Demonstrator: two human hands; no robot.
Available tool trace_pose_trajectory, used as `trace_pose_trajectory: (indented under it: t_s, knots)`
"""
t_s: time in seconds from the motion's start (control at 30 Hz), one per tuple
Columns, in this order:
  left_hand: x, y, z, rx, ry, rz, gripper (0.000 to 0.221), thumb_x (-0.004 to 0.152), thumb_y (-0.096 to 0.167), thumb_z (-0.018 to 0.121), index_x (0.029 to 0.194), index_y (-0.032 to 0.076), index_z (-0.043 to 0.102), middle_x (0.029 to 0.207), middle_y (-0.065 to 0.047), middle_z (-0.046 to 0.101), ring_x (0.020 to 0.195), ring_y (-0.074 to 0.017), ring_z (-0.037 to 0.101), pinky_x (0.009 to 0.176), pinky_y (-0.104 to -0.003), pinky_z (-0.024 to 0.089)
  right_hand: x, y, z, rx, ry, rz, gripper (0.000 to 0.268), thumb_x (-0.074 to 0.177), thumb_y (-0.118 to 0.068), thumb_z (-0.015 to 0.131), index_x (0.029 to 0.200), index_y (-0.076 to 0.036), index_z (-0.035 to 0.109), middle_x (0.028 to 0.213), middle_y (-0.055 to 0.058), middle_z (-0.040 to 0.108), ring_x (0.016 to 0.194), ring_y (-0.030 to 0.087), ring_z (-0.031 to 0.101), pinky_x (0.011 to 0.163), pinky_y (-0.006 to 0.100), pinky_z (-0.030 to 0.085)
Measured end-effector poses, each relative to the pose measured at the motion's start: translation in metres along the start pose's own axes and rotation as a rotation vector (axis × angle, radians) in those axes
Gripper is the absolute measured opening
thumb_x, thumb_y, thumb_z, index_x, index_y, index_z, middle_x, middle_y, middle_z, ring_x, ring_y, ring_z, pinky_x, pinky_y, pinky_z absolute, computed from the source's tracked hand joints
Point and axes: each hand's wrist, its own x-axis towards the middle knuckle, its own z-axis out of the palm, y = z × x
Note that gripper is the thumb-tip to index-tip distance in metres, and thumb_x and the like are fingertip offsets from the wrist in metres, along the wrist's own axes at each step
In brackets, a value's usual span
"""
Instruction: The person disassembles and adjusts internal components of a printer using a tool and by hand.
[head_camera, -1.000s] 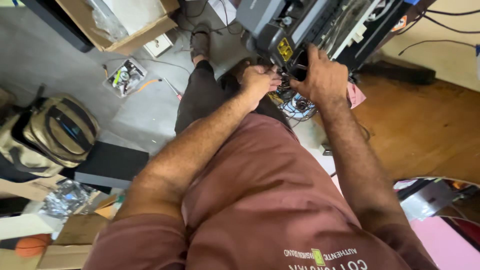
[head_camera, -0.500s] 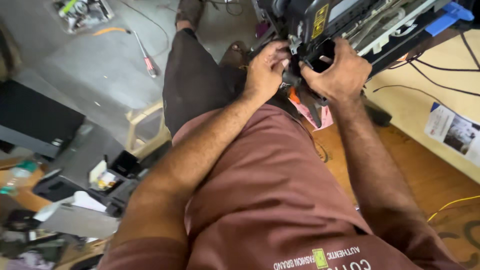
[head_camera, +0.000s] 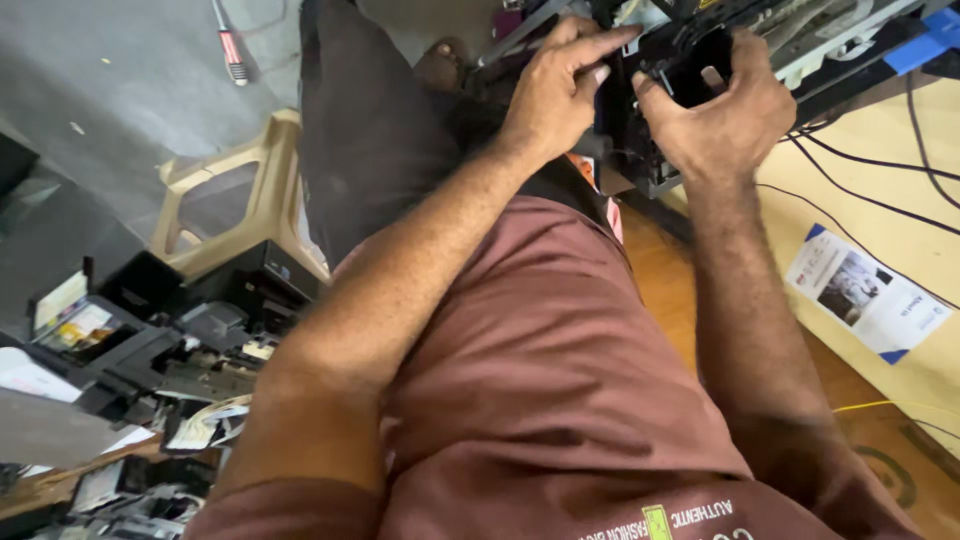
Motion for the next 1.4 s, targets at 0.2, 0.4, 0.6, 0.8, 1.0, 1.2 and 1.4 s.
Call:
trace_pose_trajectory:
  t_s: [0.2, 0.4, 0.6, 0.8, 1.0, 1.2, 1.4]
  knots:
    - [0.000, -0.011, 0.006, -0.089, -0.034, -0.034, 0.053, 0.093, -0.008, 0.068, 0.137, 0.021, 0.067, 0.119, -0.006, 0.063, 0.106, -0.0214, 0.067, 0.095, -0.029, 0.056, 0.004, -0.002, -0.001, 0.007, -0.007, 0.005, 0.060, 0.075, -0.033, 0.097, 0.117, 0.001, 0.068, 0.097, 0.013, 0.079, 0.087, 0.028, 0.080, 0.079, 0.038, 0.064]
    - [0.000, -0.019, 0.009, -0.101, -0.036, -0.007, 0.058, 0.092, -0.013, 0.065, 0.140, 0.021, 0.067, 0.115, -0.006, 0.063, 0.106, -0.0207, 0.066, 0.095, -0.028, 0.055, 0.012, -0.007, -0.006, -0.106, -0.099, -0.019, 0.055, 0.076, -0.037, 0.097, 0.105, -0.003, 0.066, 0.091, 0.012, 0.078, 0.081, 0.030, 0.078, 0.072, 0.040, 0.062]
    - [0.000, -0.006, 0.011, -0.101, -0.010, -0.039, 0.053, 0.093, -0.008, 0.067, 0.138, 0.019, 0.067, 0.118, -0.006, 0.065, 0.111, -0.0220, 0.068, 0.099, -0.031, 0.055, 0.019, -0.007, -0.006, -0.124, -0.095, -0.083, 0.056, 0.075, -0.038, 0.097, 0.103, -0.002, 0.065, 0.087, 0.013, 0.076, 0.076, 0.032, 0.076, 0.069, 0.041, 0.061]
    - [0.003, 0.005, 0.010, -0.019, 0.014, -0.093, 0.038, 0.095, 0.000, 0.070, 0.129, 0.016, 0.071, 0.118, -0.008, 0.070, 0.112, -0.0267, 0.069, 0.099, -0.033, 0.054, 0.021, -0.006, -0.005, -0.227, -0.177, -0.060, 0.055, 0.073, -0.042, 0.096, 0.100, -0.004, 0.066, 0.083, 0.013, 0.075, 0.072, 0.033, 0.075, 0.066, 0.043, 0.060]
    - [0.003, 0.014, 0.001, 0.015, -0.015, -0.049, 0.048, 0.091, -0.010, 0.059, 0.130, 0.015, 0.071, 0.113, -0.011, 0.070, 0.108, -0.0294, 0.070, 0.097, -0.035, 0.054, 0.019, -0.012, -0.002, -0.159, -0.113, -0.014, 0.057, 0.072, -0.039, 0.095, 0.104, -0.002, 0.067, 0.086, 0.014, 0.076, 0.075, 0.033, 0.075, 0.067, 0.044, 0.060]
    - [0.004, 0.025, -0.020, 0.191, -0.092, 0.045, 0.054, 0.087, -0.013, 0.056, 0.128, 0.017, 0.073, 0.109, -0.010, 0.067, 0.099, -0.0265, 0.071, 0.086, -0.035, 0.056, 0.016, -0.017, -0.008, -0.040, -0.117, 0.062, 0.059, 0.072, -0.039, 0.095, 0.111, -0.003, 0.069, 0.093, 0.012, 0.078, 0.083, 0.030, 0.078, 0.074, 0.042, 0.061]
    - [0.009, 0.023, -0.017, 0.184, -0.057, 0.075, 0.040, 0.091, -0.005, 0.066, 0.122, 0.017, 0.076, 0.107, -0.008, 0.069, 0.098, -0.0256, 0.071, 0.085, -0.035, 0.057, 0.014, -0.022, -0.009, -0.027, -0.116, 0.115, 0.059, 0.074, -0.041, 0.098, 0.110, -0.004, 0.070, 0.092, 0.011, 0.078, 0.083, 0.029, 0.077, 0.073, 0.041, 0.060]
